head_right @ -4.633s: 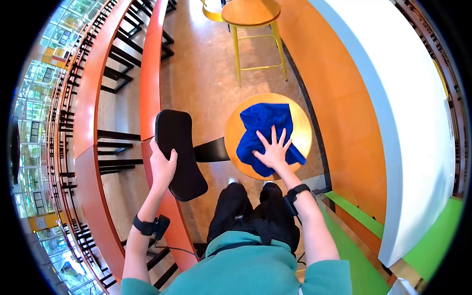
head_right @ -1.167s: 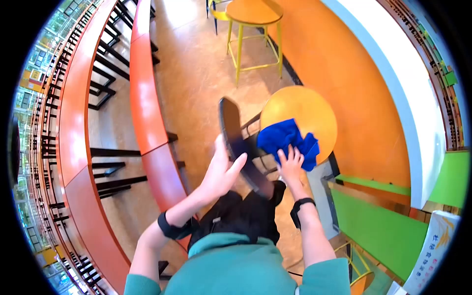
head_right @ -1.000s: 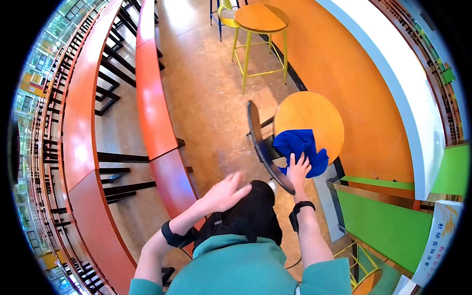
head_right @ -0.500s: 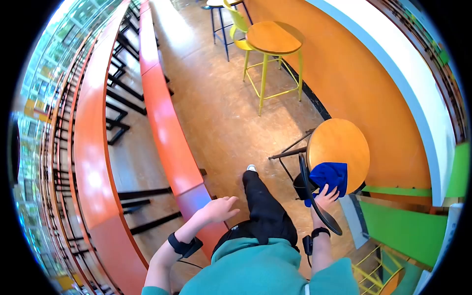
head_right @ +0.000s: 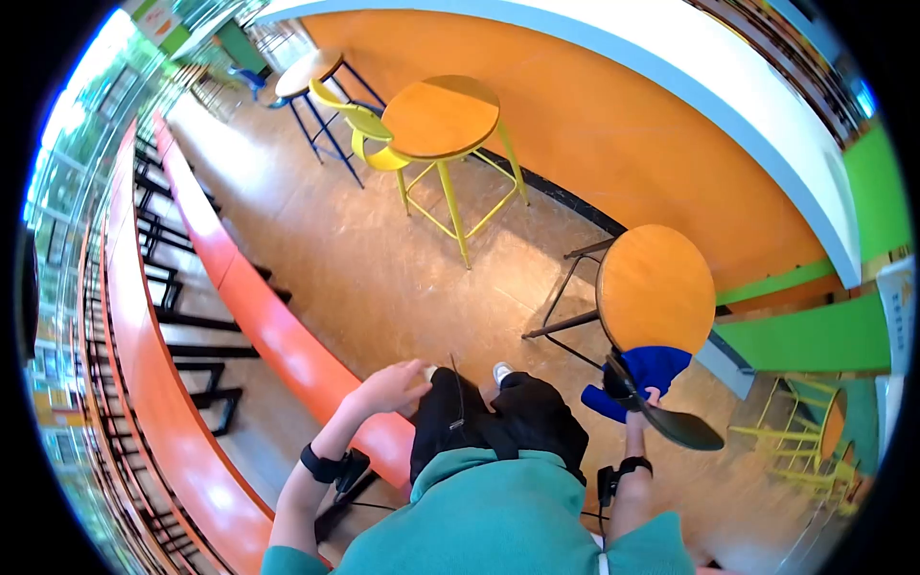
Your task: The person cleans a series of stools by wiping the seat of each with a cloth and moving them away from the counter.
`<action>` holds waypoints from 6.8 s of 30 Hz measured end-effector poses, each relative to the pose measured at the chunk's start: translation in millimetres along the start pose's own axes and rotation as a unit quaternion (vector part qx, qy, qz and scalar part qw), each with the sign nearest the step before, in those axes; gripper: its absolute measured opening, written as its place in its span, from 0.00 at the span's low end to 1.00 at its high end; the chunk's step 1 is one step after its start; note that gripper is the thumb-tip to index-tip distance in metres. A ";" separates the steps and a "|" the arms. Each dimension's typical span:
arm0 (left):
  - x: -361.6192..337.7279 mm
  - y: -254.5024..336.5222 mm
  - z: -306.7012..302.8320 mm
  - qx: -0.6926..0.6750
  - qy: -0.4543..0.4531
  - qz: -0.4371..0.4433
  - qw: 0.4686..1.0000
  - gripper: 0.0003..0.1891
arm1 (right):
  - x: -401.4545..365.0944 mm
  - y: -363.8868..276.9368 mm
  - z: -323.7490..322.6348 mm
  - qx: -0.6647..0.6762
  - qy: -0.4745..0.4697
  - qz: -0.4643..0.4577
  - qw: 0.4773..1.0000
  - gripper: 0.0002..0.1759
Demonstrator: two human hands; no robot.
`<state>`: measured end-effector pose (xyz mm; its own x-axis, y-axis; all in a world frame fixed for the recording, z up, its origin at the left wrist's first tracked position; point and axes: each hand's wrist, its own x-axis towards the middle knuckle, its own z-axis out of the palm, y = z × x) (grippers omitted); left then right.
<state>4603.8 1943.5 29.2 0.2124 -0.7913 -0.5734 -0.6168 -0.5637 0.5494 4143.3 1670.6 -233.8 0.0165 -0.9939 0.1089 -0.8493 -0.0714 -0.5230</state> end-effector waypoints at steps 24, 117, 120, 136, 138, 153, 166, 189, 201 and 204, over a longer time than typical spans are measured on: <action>48.0 -187.5 -245.2 0.161 -0.021 0.086 0.983 0.22 | -53.9 -368.1 124.3 0.114 -0.303 -0.090 0.942 0.18; 276.8 -4.0 -495.8 -0.188 0.158 0.121 0.962 0.25 | 321.3 -720.8 78.9 0.427 -0.376 -0.362 0.739 0.29; 273.1 -5.1 -490.8 0.125 0.165 0.134 0.969 0.28 | 320.8 -728.3 64.6 0.297 -0.298 -0.441 0.792 0.29; 233.6 24.8 -501.1 0.162 0.284 0.189 0.926 0.13 | 351.0 -729.1 63.9 0.143 -0.227 -0.604 0.750 0.13; 228.2 29.2 -517.7 0.101 0.349 0.181 0.914 0.16 | 358.2 -735.4 56.8 0.259 -0.295 -0.496 0.774 0.12; 236.7 41.2 -520.4 0.029 0.328 0.134 0.935 0.05 | 356.7 -739.7 36.2 0.195 -0.322 -0.468 0.800 0.17; 268.2 -7.8 -530.1 0.133 0.194 0.069 0.969 0.13 | 375.7 -758.2 82.4 0.140 -0.298 -0.521 0.788 0.11; 231.0 -92.0 -480.2 0.020 0.250 0.054 0.966 0.16 | 304.2 -672.7 318.4 -0.036 -0.270 -0.633 0.725 0.29; 271.2 -100.0 -436.7 0.168 0.405 -0.072 0.896 0.10 | 280.4 -681.2 351.5 -0.073 -0.286 -0.608 0.737 0.29; 270.3 -97.9 -435.3 0.150 0.408 -0.074 0.898 0.08 | 285.3 -694.4 362.3 -0.068 -0.274 -0.608 0.742 0.29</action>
<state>5051.5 1681.7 84.9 0.7178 -0.6920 0.0765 -0.6861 -0.6845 0.2463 4928.9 1406.2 -145.8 0.9947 -0.0900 0.0501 -0.0765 -0.9711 -0.2259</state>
